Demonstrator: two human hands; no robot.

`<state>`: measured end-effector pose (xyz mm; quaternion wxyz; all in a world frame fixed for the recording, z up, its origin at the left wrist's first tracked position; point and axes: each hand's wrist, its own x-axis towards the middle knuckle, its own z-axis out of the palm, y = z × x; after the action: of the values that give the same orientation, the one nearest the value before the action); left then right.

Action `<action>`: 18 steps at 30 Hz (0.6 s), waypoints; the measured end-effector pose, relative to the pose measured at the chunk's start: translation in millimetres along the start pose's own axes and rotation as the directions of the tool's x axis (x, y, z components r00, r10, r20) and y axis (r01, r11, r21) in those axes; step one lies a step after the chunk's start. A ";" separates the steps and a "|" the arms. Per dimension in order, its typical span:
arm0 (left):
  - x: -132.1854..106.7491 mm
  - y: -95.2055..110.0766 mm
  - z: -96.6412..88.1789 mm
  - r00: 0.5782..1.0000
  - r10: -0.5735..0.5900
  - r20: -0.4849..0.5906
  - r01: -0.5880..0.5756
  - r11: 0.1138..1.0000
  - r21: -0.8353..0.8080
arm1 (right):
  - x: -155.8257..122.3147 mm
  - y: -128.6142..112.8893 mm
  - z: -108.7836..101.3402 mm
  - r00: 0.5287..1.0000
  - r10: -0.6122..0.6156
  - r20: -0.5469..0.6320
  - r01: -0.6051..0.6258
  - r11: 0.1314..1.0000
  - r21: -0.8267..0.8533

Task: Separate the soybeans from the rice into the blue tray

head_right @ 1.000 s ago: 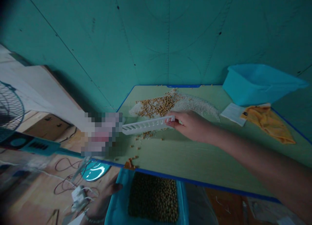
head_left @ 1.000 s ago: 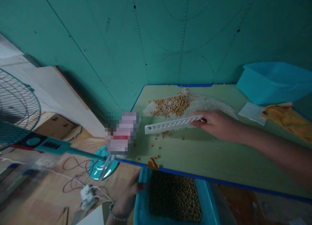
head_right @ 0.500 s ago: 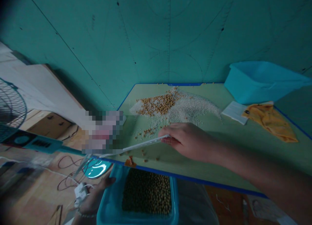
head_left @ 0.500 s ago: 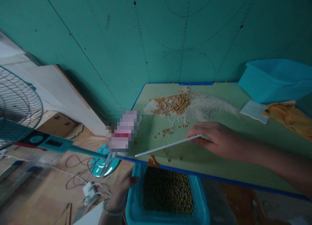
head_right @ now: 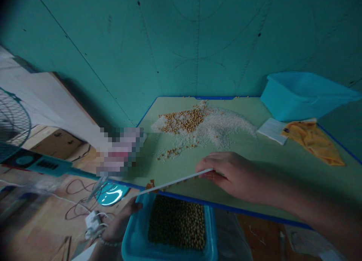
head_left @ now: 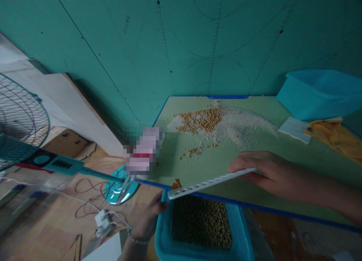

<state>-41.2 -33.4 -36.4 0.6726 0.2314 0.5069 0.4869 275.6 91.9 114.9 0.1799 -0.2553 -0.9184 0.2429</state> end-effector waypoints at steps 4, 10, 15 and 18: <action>0.7 10.7 24.8 0.988 -0.005 0.157 0.002 1.000 0.025 | -12.1 -8.6 -0.5 1.000 0.004 0.008 -0.004 1.000 -0.018; 3.8 14.4 42.6 0.986 -0.021 0.167 0.014 0.999 0.040 | -27.0 -26.7 1.1 0.997 0.008 -0.083 -0.014 0.998 -0.066; 8.2 12.1 55.7 0.991 -0.006 0.133 -0.005 0.997 0.079 | -50.6 -19.5 -12.1 0.936 0.186 -0.299 -0.236 0.962 -0.140; 10.4 8.8 64.1 0.992 -0.065 0.107 0.056 0.995 0.087 | -79.2 -6.8 -23.0 0.821 0.438 -0.366 -0.507 0.854 -0.115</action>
<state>13.3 -8.9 -9.8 0.7037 0.2703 0.4958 0.4312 347.2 50.9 121.0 0.2357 -0.5299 -0.8030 0.1371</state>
